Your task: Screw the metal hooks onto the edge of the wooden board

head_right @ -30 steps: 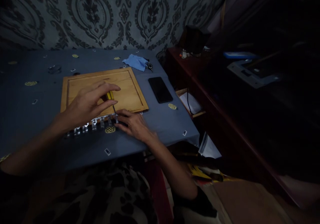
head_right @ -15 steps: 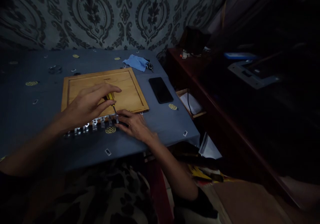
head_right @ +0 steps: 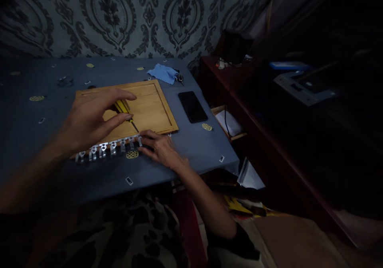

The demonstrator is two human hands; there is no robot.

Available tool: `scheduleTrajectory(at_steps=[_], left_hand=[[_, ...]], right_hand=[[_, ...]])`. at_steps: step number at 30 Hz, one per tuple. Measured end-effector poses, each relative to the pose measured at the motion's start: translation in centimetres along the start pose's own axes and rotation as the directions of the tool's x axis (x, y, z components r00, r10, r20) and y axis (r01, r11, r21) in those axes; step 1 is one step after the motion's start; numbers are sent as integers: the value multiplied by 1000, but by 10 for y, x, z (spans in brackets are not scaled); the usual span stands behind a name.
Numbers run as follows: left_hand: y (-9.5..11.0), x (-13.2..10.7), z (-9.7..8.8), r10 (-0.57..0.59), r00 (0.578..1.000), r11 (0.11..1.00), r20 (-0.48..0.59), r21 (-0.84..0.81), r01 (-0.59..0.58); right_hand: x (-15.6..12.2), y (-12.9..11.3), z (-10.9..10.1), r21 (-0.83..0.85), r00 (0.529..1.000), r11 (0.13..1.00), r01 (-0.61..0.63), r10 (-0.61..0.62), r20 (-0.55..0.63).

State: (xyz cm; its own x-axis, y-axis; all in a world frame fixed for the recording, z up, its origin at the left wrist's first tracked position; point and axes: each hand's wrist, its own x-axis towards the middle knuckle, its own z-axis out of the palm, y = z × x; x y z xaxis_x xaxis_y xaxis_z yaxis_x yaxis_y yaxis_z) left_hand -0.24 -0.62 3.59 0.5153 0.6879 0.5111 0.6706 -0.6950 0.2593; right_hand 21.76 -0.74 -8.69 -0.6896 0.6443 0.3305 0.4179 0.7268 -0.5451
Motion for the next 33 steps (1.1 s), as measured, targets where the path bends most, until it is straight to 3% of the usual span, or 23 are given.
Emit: scheduleTrajectory(at_steps=[13,33], left_hand=[[1,0,11,5,995,998,97,-58,1],[1,-2,19,20,996,998,82,-57,-15]], right_hand=[[0,1,0,-4,1000,1000,-6,6,15],[0,0,0,-14,1000,1000,-2,2,5]])
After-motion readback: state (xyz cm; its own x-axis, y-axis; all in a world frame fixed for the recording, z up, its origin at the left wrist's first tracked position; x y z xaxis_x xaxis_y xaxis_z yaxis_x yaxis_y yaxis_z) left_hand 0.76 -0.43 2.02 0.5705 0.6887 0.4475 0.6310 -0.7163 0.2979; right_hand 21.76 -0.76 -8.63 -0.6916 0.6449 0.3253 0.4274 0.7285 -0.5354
